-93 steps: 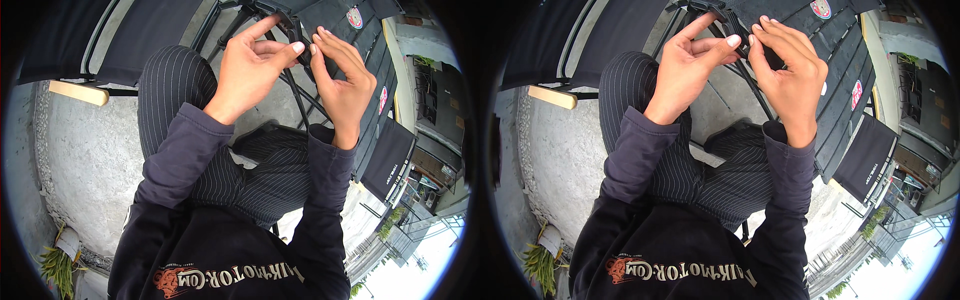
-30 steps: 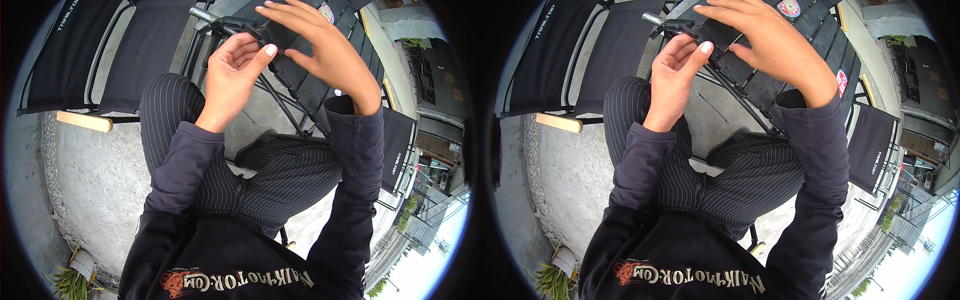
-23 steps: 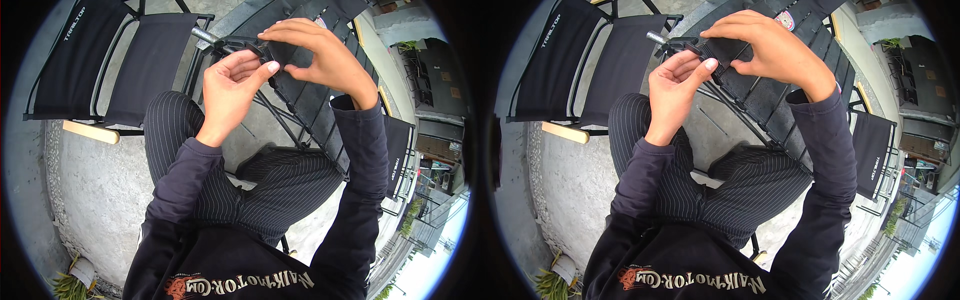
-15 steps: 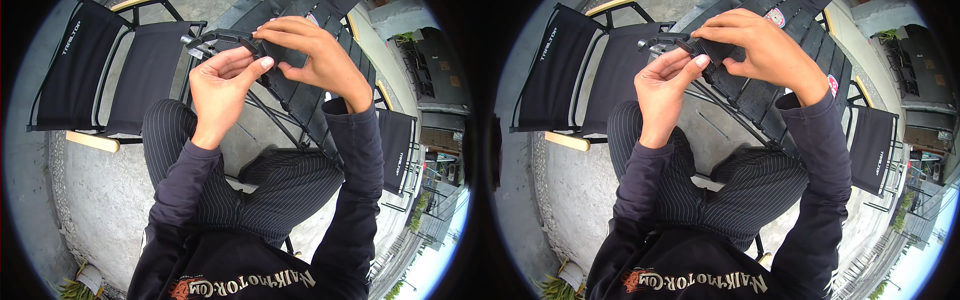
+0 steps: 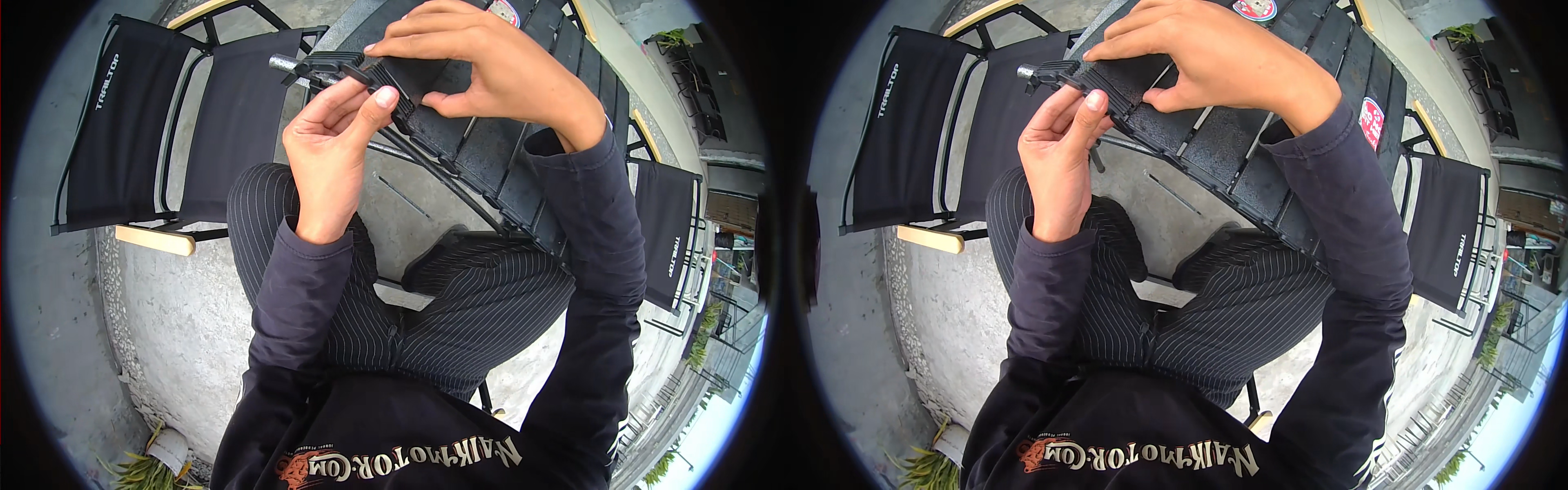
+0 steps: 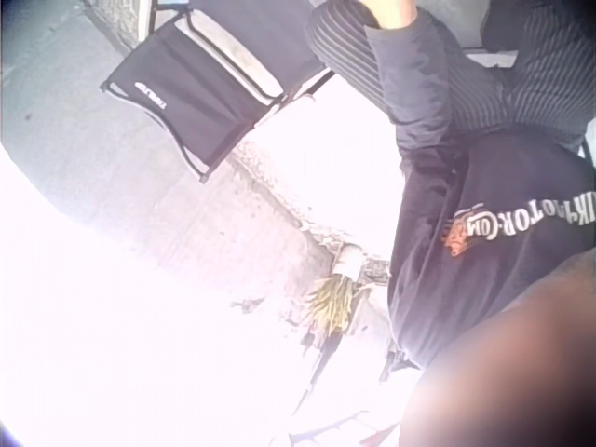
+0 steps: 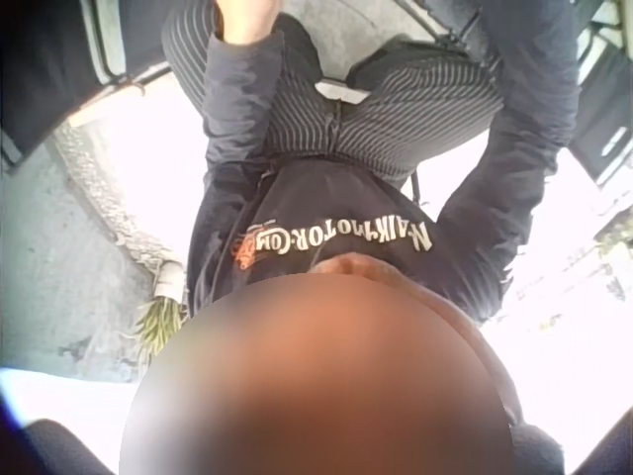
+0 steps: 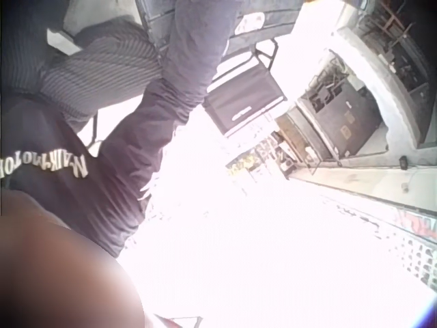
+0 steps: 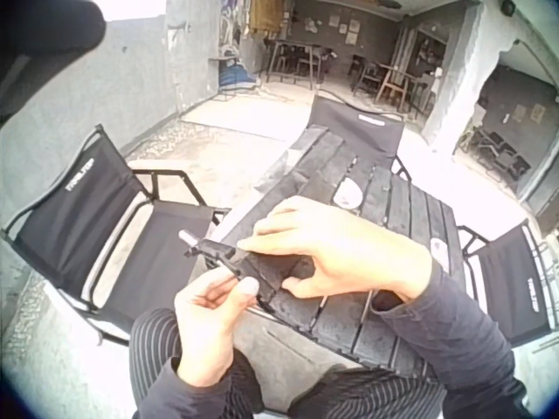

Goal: Assembling a portable folding camping table by attaching the slat-top surface to the frame.

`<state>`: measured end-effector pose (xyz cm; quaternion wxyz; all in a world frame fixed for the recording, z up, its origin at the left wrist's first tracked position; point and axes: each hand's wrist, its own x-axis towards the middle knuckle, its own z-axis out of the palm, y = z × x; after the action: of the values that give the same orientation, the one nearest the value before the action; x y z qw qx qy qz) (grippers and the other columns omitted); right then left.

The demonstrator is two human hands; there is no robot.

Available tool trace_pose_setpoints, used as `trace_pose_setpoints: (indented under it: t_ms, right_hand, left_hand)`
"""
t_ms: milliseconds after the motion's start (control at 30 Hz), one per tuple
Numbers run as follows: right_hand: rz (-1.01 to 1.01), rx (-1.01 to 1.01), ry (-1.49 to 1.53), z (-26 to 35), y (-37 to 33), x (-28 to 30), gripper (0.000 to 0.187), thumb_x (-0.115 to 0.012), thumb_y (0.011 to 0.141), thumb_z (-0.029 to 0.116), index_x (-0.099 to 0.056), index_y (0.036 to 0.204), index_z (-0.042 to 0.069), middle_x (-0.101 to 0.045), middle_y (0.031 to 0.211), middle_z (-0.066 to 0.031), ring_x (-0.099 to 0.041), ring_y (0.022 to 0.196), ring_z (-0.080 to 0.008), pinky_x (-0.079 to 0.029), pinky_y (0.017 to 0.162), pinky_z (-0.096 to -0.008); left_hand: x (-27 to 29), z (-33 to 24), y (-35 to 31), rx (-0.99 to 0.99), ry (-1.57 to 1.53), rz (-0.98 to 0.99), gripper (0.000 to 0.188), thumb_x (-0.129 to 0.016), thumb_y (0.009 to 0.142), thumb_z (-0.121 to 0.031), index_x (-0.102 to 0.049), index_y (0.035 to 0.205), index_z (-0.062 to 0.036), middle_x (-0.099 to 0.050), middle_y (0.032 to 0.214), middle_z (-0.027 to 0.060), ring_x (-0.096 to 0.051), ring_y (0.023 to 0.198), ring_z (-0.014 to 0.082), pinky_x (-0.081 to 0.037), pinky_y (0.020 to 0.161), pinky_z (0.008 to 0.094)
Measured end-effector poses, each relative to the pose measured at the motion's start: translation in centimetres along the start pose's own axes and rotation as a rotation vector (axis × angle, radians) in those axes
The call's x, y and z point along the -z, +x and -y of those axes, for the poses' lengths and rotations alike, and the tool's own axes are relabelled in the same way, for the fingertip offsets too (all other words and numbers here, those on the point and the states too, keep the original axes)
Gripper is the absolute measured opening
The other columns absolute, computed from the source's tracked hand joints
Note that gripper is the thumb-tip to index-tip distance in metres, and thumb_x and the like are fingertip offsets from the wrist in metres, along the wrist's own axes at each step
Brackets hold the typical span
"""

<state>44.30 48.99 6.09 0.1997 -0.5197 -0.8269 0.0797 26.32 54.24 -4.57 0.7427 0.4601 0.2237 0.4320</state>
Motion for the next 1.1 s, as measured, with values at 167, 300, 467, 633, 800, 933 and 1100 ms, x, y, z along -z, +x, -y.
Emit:
trace_pose_setpoints:
  t_ms: [167, 300, 467, 633, 800, 933, 1100]
  right_hand:
    - [0.001, 0.071, 0.026, -1.2, -0.3, -0.2, 0.06, -0.076, 0.071, 0.01, -0.057, 0.128, 0.004, -0.06, 0.117, -0.0148, -0.055, 0.11, -0.0322, -0.046, 0.095, -0.0396]
    - [-0.014, 0.1, 0.032, -1.5, -0.1, -0.3, 0.062, -0.075, 0.072, 0.008, -0.055, 0.13, 0.002, -0.06, 0.117, -0.0159, -0.055, 0.11, -0.0327, -0.047, 0.094, -0.0389]
    - [-0.042, 0.15, 0.038, -2.2, -0.2, -0.7, 0.062, -0.075, 0.073, 0.008, -0.054, 0.131, 0.001, -0.06, 0.118, -0.0161, -0.055, 0.11, -0.0328, -0.046, 0.095, -0.0399]
    - [-0.035, 0.153, 0.012, -2.0, -0.1, -0.5, 0.061, -0.075, 0.073, 0.01, -0.054, 0.129, 0.0, -0.06, 0.119, -0.0165, -0.055, 0.111, -0.0331, -0.046, 0.096, -0.0406]
    - [-0.027, 0.148, 0.007, -1.8, -0.2, -0.5, 0.06, -0.074, 0.074, 0.009, -0.054, 0.129, 0.0, -0.059, 0.119, -0.0177, -0.054, 0.114, -0.034, -0.045, 0.096, -0.0408]
    - [-0.033, 0.1, 0.05, -1.1, -0.5, -1.1, 0.06, -0.072, 0.075, 0.008, -0.052, 0.131, 0.0, -0.056, 0.122, -0.0195, -0.053, 0.114, -0.0352, -0.044, 0.098, -0.0416]
    - [-0.014, 0.133, 0.059, -0.9, 0.6, -1.4, 0.053, -0.07, 0.077, 0.01, -0.055, 0.127, 0.0, -0.058, 0.116, -0.0192, -0.055, 0.108, -0.0335, -0.045, 0.093, -0.0411]
  left_hand:
    - [0.2, 1.1, 0.0, -0.064, -0.009, -0.023, 0.026, -0.073, 0.086, -0.009, -0.065, 0.108, 0.001, -0.07, 0.092, 0.0061, -0.064, 0.078, 0.0089, -0.054, 0.07, 0.0236]
    - [0.7, 2.0, 0.3, -0.046, -0.062, -0.009, 0.026, -0.071, 0.087, -0.009, -0.062, 0.11, 0.0001, -0.069, 0.092, 0.0052, -0.064, 0.079, 0.009, -0.053, 0.073, 0.0241]
    - [0.6, 2.2, 0.4, -0.032, -0.099, -0.008, 0.025, -0.069, 0.09, -0.012, -0.058, 0.111, -0.0036, -0.067, 0.09, 0.0018, -0.062, 0.081, 0.0085, -0.053, 0.078, 0.0258]
    - [-0.1, 1.6, 0.2, -0.044, -0.143, -0.022, 0.032, -0.077, 0.084, -0.014, -0.06, 0.107, -0.0001, -0.068, 0.087, 0.0037, -0.06, 0.077, 0.0064, -0.051, 0.07, 0.0215]
    - [0.1, 1.6, -0.1, 0.078, -0.16, -0.045, 0.032, -0.073, 0.088, -0.019, -0.06, 0.109, 0.0006, -0.067, 0.093, 0.0045, -0.061, 0.078, 0.0062, -0.053, 0.071, 0.0231]
    - [0.0, 1.1, -0.7, 0.142, -0.114, 0.017, 0.023, -0.056, 0.099, -0.024, -0.061, 0.102, -0.0024, -0.066, 0.095, 0.0044, -0.064, 0.087, 0.0094, -0.056, 0.081, 0.0254]
    - [0.5, 0.9, -1.0, 0.162, -0.1, 0.051, 0.024, -0.054, 0.1, -0.024, -0.062, 0.103, -0.001, -0.066, 0.098, 0.0052, -0.063, 0.089, 0.0107, -0.053, 0.087, 0.0282]
